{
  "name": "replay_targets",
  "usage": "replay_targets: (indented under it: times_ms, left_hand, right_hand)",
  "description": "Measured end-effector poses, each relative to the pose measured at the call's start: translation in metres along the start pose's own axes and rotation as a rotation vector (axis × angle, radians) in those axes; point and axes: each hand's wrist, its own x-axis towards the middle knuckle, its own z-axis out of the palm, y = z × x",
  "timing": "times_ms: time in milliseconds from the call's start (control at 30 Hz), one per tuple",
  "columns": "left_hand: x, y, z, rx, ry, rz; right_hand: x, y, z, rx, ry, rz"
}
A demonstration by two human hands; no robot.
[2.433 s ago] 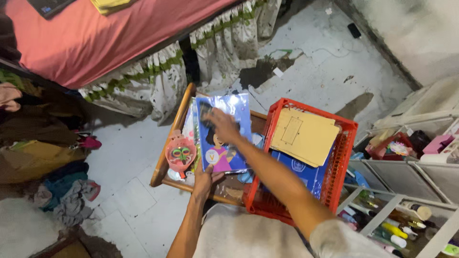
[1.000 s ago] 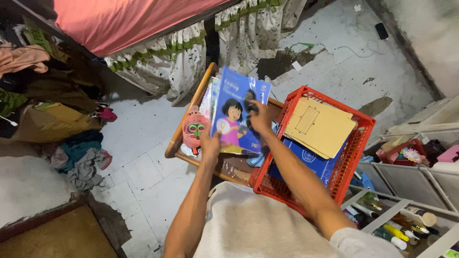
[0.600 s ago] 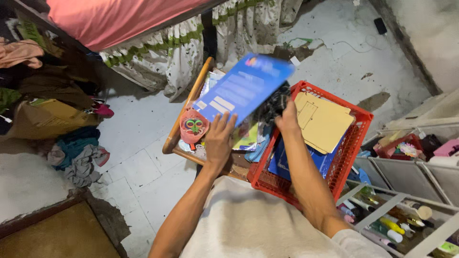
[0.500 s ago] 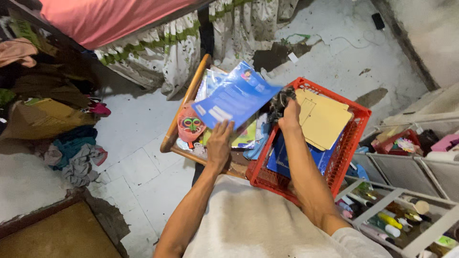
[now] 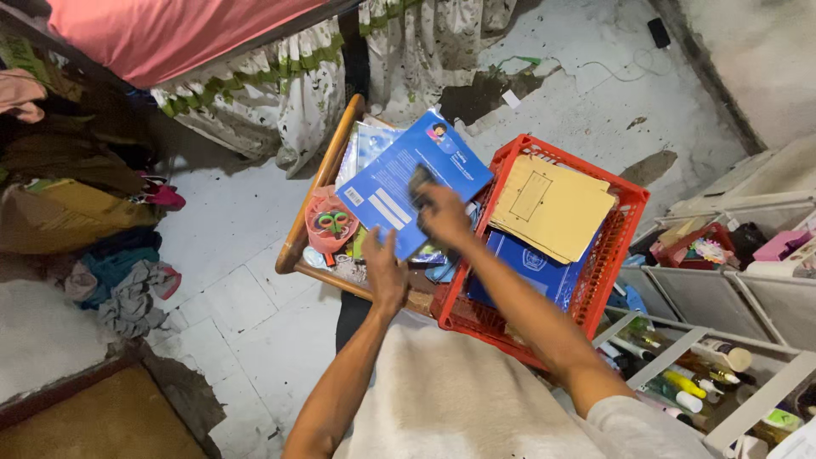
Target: The person sorts through a stack of papers and books on a small table, handling notebooks and pamphlets before placing them into a red plastic crate.
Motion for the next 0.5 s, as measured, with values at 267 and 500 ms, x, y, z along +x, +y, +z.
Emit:
replay_targets:
  times_ms: [267, 500]
  left_hand:
    - [0.007, -0.042, 0.029, -1.186, 0.212, -0.935]
    - [0.008, -0.077, 0.05, -1.184, -0.039, -0.832]
  right_hand:
    - [-0.038, -0.047, 0.037, 0.018, -0.1, -0.302]
    - [-0.022, -0.014, 0.022, -0.047, -0.081, -0.375]
